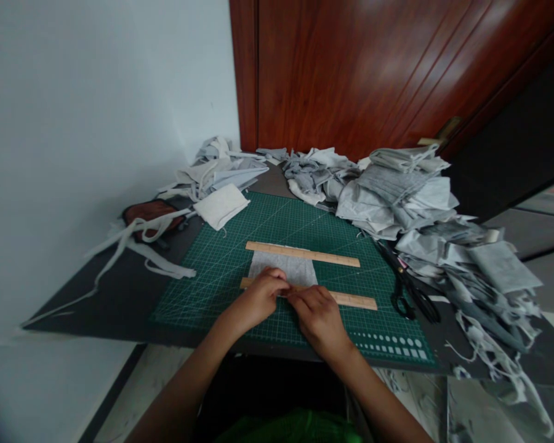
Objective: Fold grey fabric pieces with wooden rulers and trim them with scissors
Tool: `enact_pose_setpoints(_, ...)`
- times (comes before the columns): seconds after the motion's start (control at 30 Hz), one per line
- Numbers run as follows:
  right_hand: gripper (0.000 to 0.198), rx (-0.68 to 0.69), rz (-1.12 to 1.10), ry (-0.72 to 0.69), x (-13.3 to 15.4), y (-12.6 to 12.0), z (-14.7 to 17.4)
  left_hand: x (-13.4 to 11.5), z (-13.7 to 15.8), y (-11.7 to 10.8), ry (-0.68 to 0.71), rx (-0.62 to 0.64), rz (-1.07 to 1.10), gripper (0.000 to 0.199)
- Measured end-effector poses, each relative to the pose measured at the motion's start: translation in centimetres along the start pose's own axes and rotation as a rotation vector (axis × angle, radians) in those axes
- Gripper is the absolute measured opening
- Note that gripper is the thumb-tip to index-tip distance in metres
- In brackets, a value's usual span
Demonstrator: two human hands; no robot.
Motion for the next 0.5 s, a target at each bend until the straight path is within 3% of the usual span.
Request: enact_pose_setpoints(0.5, 0.026, 0.021, 0.024, 0.035, 0.8, 1.2, -1.3, -0.1, -0.3, -0.5, -0.004, 0.048, 0.025, 0.033)
Point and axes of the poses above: each hand's wrist, its own z-axis away from the middle knuckle, its own y-axis out of the palm, x = y × z, the point moved 4 cm from there along -z, towards the middle knuckle, and after that the axes turned 6 degrees about z, right-handed, at the moved point
